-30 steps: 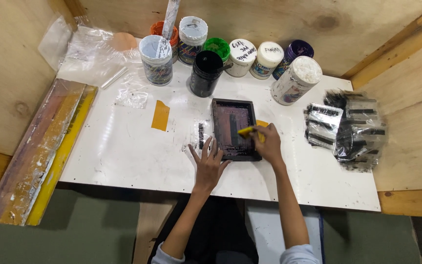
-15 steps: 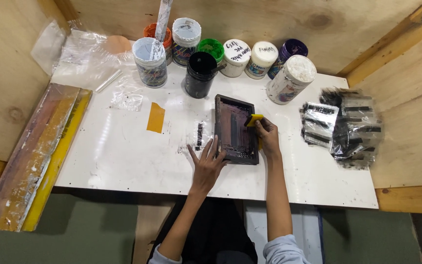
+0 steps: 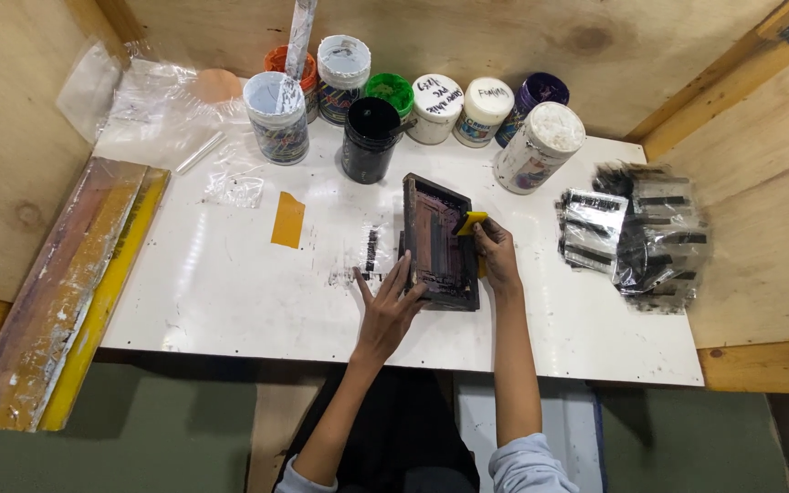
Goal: The person pours black ink into a screen printing tray, then uses a yellow squeegee to spread the ink evenly across the screen. They repeatedly pull the squeegee across the screen to coat it with ink, then lift the screen to reveal printed patterns on the surface below.
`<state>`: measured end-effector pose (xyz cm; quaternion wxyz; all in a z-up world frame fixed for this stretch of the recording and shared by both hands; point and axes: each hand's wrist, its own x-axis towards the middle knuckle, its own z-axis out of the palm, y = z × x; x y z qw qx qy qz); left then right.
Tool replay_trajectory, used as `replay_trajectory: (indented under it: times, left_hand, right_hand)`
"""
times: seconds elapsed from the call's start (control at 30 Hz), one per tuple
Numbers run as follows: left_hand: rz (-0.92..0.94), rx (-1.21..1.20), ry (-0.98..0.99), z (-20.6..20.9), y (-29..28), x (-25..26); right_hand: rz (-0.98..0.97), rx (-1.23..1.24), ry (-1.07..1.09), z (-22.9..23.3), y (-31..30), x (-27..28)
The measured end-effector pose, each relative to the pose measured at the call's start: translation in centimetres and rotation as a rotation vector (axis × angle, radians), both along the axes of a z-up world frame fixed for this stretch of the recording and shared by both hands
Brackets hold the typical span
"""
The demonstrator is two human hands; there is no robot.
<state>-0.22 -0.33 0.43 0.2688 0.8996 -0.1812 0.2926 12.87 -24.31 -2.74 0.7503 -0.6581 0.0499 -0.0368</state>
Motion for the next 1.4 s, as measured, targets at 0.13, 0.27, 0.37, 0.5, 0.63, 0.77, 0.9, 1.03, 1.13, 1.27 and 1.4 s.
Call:
replay_trajectory:
  times: [0.13, 0.27, 0.37, 0.5, 0.63, 0.77, 0.9, 1.03, 1.13, 1.27, 1.4]
  left_hand:
    - [0.013, 0.022, -0.004, 0.5, -1.4, 0.1]
    - [-0.001, 0.027, 0.017, 2.3, -2.9, 0.4]
    - [0.012, 0.072, 0.001, 3.9, -3.2, 0.6]
    - [0.054, 0.032, 0.01, 4.0, -2.6, 1.1]
    - [0.015, -0.22, -0.012, 4.2, 3.3, -0.3]
    - [0.13, -0.329, 0.036, 2.2, 10.7, -2.9]
    - [0.259, -0.226, 0.092, 1.6, 17.1, -6.7]
    - [0.342, -0.24, 0.072, -0.4, 19.7, -8.8]
    - [0.359, -0.231, 0.092, -1.2, 19.8, -9.8]
    - [0.366, -0.243, 0.121, -1.0, 19.4, -10.1]
    - [0.39, -0.264, 0.066, -0.6, 19.7, -9.9]
  right_hand:
    - [-0.012, 0.039, 0.015, 1.2, 0.5, -0.4]
    - [-0.047, 0.13, 0.025, -1.4, -1.2, 0.6]
    - [-0.056, 0.256, 0.044, -0.3, -1.3, 0.3]
    - [-0.086, 0.537, 0.011, -1.7, -3.5, 1.2]
    - [-0.109, 0.771, -0.054, -4.3, -7.0, 2.1]
    - [-0.141, 0.689, -0.092, -4.4, -7.1, 2.0]
    - [-0.27, 0.464, -0.084, -2.3, -3.1, 0.5]
    - [-0.149, -0.105, -0.234, 4.1, 7.1, -3.4]
    - [0.208, -0.092, -0.536, 4.2, 14.1, -6.1]
    - [0.354, -0.758, -0.778, 6.5, 22.3, -10.4]
    - [0.39, -1.09, -0.925, 7.6, 25.4, -13.0]
